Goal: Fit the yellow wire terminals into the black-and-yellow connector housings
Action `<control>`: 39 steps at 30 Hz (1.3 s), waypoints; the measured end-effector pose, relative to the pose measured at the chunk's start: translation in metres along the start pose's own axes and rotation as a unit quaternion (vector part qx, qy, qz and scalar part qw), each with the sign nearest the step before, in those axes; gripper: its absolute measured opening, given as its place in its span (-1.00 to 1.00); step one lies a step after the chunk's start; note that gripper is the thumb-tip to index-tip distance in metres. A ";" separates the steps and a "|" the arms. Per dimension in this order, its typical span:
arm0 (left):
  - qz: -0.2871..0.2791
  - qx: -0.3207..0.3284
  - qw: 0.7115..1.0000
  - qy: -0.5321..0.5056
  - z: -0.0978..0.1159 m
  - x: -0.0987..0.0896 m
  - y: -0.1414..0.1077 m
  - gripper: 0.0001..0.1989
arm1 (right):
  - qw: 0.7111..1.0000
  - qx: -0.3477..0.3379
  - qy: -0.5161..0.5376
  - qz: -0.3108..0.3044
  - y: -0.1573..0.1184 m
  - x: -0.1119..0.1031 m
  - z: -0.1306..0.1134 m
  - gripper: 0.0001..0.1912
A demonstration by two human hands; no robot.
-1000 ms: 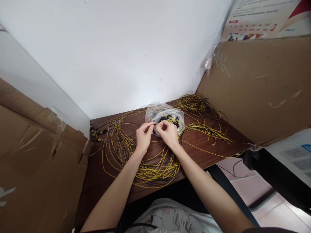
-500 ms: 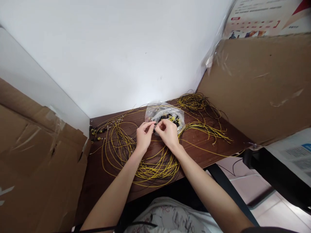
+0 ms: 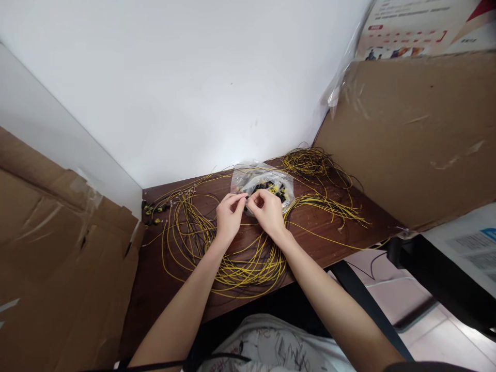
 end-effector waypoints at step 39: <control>0.038 -0.011 0.999 0.012 0.003 -0.014 0.006 -0.81 | 0.966 0.098 0.236 -0.047 0.003 0.016 0.014 -0.79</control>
Point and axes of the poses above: each hand's wrist, its own y-axis towards the middle knuckle, its own x-axis out of the palm, z = x × y, the point moved 5 cm from there along y, towards the middle knuckle, and after that the axes turned 9 degrees about -y, right-handed, at the moved point
